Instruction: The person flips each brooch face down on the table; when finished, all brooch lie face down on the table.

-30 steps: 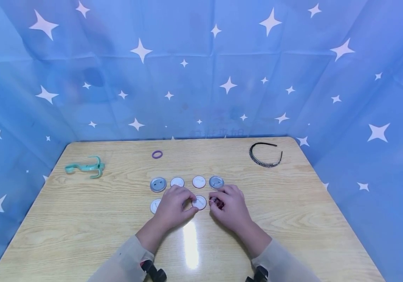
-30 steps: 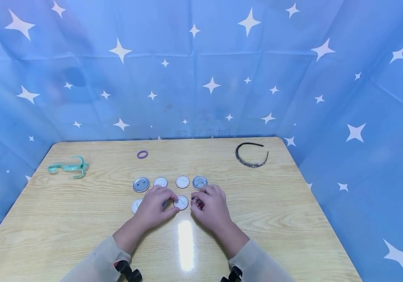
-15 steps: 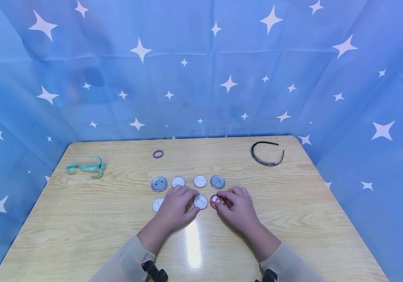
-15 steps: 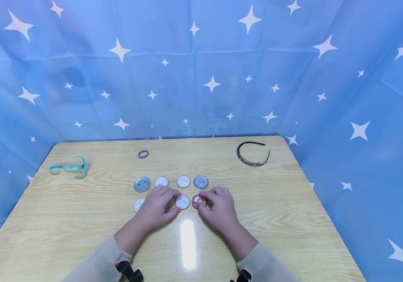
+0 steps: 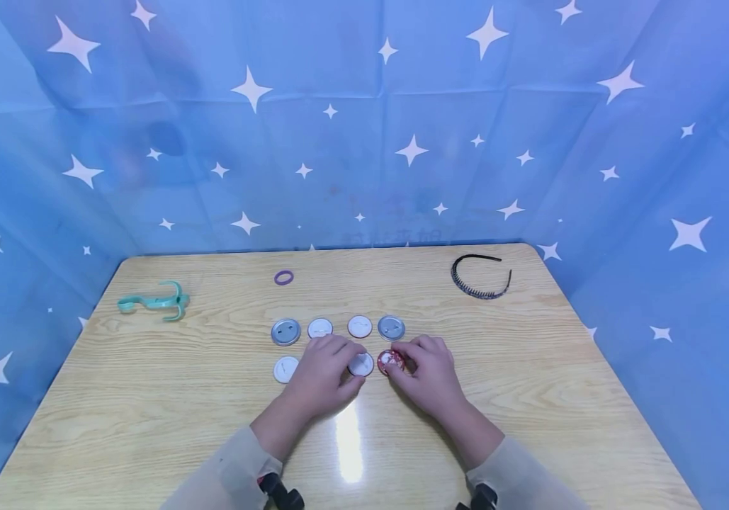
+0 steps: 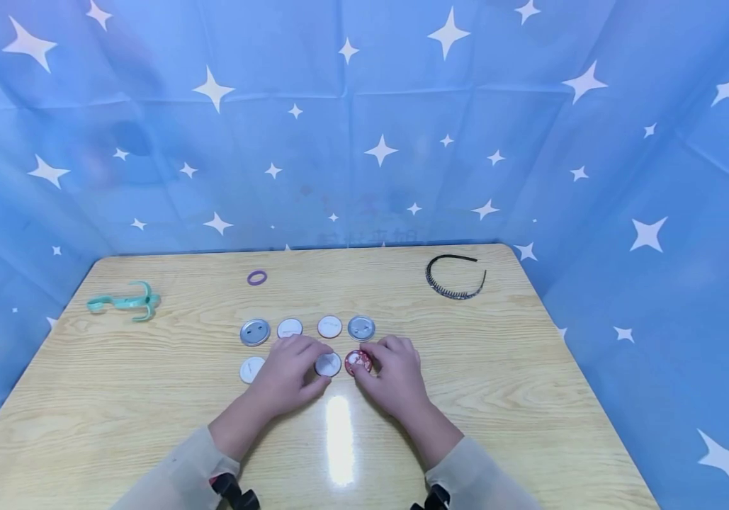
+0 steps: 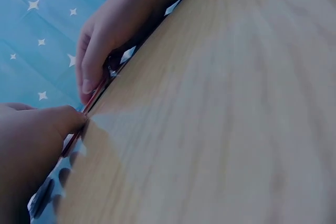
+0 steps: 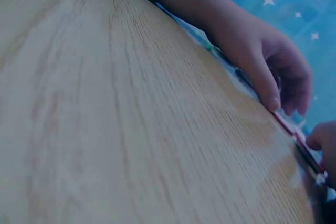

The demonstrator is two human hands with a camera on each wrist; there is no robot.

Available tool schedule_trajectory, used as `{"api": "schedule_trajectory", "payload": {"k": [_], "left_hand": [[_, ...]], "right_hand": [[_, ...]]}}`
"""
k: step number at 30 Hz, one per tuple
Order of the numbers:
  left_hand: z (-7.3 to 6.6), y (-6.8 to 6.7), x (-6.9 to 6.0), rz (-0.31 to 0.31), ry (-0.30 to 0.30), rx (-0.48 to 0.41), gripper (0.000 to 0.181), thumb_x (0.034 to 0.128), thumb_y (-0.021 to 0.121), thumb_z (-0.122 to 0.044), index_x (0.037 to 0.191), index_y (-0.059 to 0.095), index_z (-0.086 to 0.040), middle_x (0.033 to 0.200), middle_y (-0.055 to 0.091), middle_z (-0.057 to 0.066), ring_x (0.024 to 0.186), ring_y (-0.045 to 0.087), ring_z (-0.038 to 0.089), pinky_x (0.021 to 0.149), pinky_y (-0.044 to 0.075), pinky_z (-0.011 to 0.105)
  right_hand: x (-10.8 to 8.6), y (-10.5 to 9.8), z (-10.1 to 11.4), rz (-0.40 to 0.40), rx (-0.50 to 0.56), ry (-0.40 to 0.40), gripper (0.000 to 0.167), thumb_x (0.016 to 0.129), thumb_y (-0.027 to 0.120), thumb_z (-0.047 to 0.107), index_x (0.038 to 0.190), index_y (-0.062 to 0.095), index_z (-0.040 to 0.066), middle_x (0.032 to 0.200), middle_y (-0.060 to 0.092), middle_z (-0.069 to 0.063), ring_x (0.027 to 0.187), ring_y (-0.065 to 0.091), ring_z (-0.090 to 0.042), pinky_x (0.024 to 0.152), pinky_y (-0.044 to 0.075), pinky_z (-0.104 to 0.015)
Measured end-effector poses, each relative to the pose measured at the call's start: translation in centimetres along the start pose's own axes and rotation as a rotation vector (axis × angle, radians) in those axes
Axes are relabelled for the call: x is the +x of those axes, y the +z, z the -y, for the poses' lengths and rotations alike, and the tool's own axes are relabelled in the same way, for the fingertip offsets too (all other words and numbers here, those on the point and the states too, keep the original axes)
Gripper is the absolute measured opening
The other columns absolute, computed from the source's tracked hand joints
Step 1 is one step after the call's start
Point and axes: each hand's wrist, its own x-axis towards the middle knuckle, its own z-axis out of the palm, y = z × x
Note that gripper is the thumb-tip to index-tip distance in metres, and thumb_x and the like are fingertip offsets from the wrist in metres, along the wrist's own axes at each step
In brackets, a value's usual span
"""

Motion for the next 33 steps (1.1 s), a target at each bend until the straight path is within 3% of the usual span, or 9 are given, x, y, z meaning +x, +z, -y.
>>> {"api": "schedule_trajectory", "payload": {"k": [5, 13, 20, 28, 33], "left_hand": [[-1.3, 0.3, 0.6, 0.047, -0.042, -0.007, 0.045, 0.0925, 0.078, -0.041, 0.131, 0.069, -0.02, 0.125, 0.07, -0.005, 0.122, 0.06, 0.022, 0.11, 0.043, 0.046], [-2.4, 1.0, 1.3, 0.103, -0.105, 0.028, 0.05, 0.095, 0.075, -0.046, 0.137, 0.065, -0.02, 0.132, 0.068, -0.002, 0.123, 0.059, 0.022, 0.11, 0.043, 0.044], [-3.1, 1.4, 1.8, 0.103, -0.139, 0.069, 0.047, 0.0964, 0.073, -0.045, 0.135, 0.066, -0.02, 0.13, 0.069, -0.002, 0.118, 0.059, 0.021, 0.107, 0.045, 0.043], [-4.2, 1.8, 2.4, 0.089, -0.154, 0.058, 0.035, 0.0966, 0.074, -0.039, 0.126, 0.069, -0.02, 0.122, 0.071, -0.004, 0.116, 0.058, 0.021, 0.102, 0.048, 0.044], [-4.7, 1.9, 2.8, 0.105, -0.155, 0.062, 0.038, 0.0951, 0.074, -0.034, 0.129, 0.07, -0.019, 0.123, 0.072, -0.002, 0.117, 0.058, 0.02, 0.104, 0.048, 0.044]], "right_hand": [[0.0, 0.0, 0.0, -0.002, -0.015, 0.002, 0.039, 0.087, 0.086, 0.034, 0.119, 0.082, 0.013, 0.098, 0.066, 0.004, 0.099, 0.053, -0.023, 0.087, 0.039, -0.043], [0.1, 0.1, -0.2, 0.011, -0.034, 0.012, 0.038, 0.088, 0.086, 0.033, 0.12, 0.082, 0.013, 0.097, 0.064, 0.005, 0.098, 0.053, -0.022, 0.084, 0.039, -0.041], [0.1, 0.1, -0.1, 0.003, -0.031, 0.006, 0.037, 0.087, 0.086, 0.032, 0.118, 0.082, 0.013, 0.097, 0.065, 0.004, 0.099, 0.053, -0.023, 0.085, 0.039, -0.042], [0.0, 0.2, -0.3, 0.003, -0.019, 0.013, 0.037, 0.086, 0.088, 0.029, 0.118, 0.082, 0.012, 0.097, 0.065, 0.003, 0.097, 0.053, -0.023, 0.085, 0.039, -0.041], [0.0, 0.0, -0.2, -0.013, -0.003, 0.004, 0.035, 0.084, 0.089, 0.026, 0.115, 0.083, 0.013, 0.093, 0.065, 0.002, 0.093, 0.052, -0.021, 0.082, 0.039, -0.041]]}}
